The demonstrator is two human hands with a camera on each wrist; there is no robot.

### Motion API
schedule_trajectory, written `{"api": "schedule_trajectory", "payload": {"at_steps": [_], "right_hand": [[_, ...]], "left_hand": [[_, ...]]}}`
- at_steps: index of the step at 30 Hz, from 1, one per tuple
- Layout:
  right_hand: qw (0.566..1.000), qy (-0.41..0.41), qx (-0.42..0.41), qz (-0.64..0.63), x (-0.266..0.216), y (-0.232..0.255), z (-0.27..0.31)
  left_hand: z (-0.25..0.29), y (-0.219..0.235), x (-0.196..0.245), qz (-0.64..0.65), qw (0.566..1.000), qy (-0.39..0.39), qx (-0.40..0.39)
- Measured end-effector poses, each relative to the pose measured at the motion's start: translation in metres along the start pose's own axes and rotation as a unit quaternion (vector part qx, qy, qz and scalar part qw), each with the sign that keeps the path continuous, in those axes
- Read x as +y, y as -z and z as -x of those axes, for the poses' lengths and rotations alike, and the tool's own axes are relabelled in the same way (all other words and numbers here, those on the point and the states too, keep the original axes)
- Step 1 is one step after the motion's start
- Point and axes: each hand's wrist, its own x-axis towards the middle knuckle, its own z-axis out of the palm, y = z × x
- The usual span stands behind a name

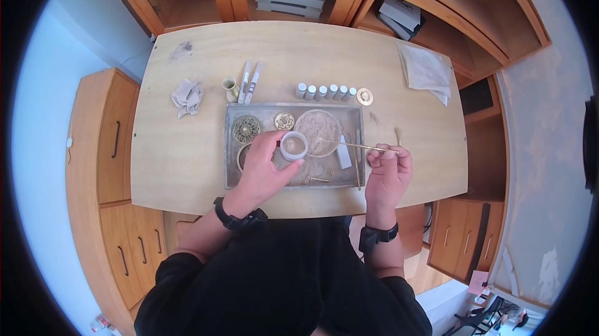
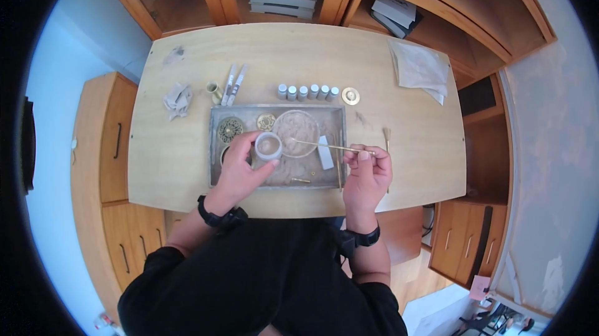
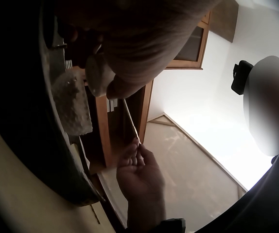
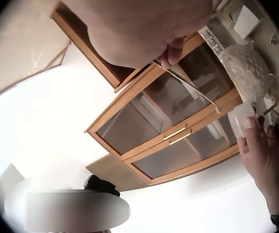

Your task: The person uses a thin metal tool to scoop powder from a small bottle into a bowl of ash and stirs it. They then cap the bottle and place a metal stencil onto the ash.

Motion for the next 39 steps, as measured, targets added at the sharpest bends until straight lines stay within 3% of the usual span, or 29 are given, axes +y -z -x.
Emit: {"api": "schedule_trajectory", "payload": {"at_steps": [14, 17, 19, 23, 25, 28, 31, 34, 37, 39], "right_hand": [[0.978, 0.068, -0.127, 0.148, -0.001, -0.019, 0.019], [0.98, 0.114, -0.096, 0.134, 0.002, -0.013, 0.017], [0.984, 0.114, -0.058, 0.123, 0.002, -0.008, 0.014], [0.992, 0.074, 0.015, 0.103, 0.002, 0.005, 0.008], [0.992, 0.069, 0.016, 0.105, 0.004, 0.008, 0.008], [0.991, 0.067, 0.014, 0.119, 0.006, 0.014, 0.008], [0.991, 0.065, 0.009, 0.118, 0.008, 0.012, 0.009], [0.989, 0.064, 0.008, 0.133, 0.01, 0.011, 0.008], [0.986, 0.055, 0.005, 0.155, 0.013, 0.012, 0.009], [0.985, 0.043, -0.002, 0.167, 0.016, 0.014, 0.009]], "left_hand": [[0.0, -0.001, -0.001, -0.01, 1.0, -0.016, 0.003], [0.0, -0.001, -0.001, -0.002, 1.0, 0.003, 0.004], [-0.001, 0.003, 0.002, 0.014, 0.999, 0.046, 0.0], [-0.001, 0.003, 0.0, 0.007, 1.0, 0.03, 0.004], [-0.001, 0.001, -0.001, -0.006, 1.0, -0.016, 0.019], [-0.001, 0.002, -0.001, -0.017, 0.999, 0.022, 0.043], [0.001, -0.002, -0.001, -0.023, 0.999, -0.031, 0.028], [0.0, 0.002, 0.005, -0.013, 0.999, 0.031, 0.027], [-0.001, 0.003, 0.002, -0.011, 1.0, 0.006, 0.026], [-0.001, 0.006, 0.001, 0.001, 0.998, 0.056, 0.032]]}}
